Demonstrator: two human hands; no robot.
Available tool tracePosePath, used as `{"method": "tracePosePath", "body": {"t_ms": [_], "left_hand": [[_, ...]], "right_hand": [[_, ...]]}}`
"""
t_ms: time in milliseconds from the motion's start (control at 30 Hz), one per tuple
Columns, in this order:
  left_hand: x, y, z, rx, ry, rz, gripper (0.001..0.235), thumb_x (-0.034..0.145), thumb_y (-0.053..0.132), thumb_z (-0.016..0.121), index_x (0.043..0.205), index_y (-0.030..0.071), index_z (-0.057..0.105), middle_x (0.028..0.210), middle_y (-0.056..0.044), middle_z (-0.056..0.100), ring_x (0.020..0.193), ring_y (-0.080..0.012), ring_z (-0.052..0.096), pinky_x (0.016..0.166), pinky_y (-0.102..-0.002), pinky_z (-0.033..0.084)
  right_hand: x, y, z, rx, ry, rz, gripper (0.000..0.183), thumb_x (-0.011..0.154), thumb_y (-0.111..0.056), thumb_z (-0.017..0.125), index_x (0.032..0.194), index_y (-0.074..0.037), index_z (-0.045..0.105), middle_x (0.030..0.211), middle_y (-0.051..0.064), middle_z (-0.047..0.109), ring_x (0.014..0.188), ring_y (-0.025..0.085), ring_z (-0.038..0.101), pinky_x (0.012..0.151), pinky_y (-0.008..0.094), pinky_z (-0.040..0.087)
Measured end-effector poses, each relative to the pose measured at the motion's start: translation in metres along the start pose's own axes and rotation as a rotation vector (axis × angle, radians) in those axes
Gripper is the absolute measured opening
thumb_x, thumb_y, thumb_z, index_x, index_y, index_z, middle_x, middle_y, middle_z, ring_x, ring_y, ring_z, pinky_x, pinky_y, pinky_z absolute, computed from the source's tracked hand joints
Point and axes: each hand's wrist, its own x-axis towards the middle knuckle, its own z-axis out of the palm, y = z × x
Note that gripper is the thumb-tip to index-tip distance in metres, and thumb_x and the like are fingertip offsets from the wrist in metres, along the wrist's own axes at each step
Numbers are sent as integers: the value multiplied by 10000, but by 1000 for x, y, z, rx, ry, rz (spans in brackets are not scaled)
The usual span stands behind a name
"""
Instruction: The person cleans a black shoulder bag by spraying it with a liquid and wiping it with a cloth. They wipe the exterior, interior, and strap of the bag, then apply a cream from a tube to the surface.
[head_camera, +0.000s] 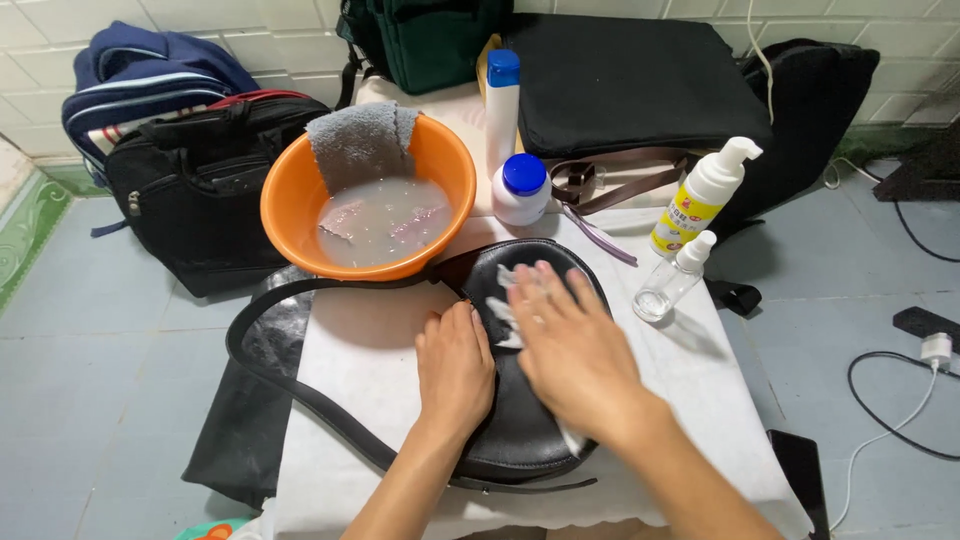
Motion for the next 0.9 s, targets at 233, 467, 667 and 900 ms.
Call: {"method": "tracePosePath", "body": {"t_ms": [233,467,667,900], "left_hand": [[-6,-4,10,-80,145,78,200,1029,167,452,973,36,592,947,-173,674,818,-333,560,797,-455,435],[-3,-7,13,-77,145,68,232,1037,173,441,1067,16,609,1021,-172,694,829,-331,577,813,-451,430],[-3,-8,13,-64,169,83,231,1026,167,458,1050,3,620,1002,-191,691,846,-351,583,822,-455,446],[-6,-7,11,-87,163,76,241,1037,192,452,1029,18,618,999,-181,698,833,-350,593,817,-460,446]], "right_hand": [[-50,-25,-18,336,-18,-56,422,813,-181,590,1184,-10,698,1345,84,683,1373,254,524,1120,439,357],[-31,7,-4,90,85,79,504,864,-242,569,1326,-48,629,1453,37,607,1432,200,457,1180,455,302],[-18,-9,15,-27,86,-60,622,816,-268,606,1397,-49,568,1509,104,538,1483,326,367,1209,499,229],[-65,-9,-24,387,-53,55,398,810,-204,568,1131,-118,787,1301,-68,743,1348,153,557,1164,417,323]]}}
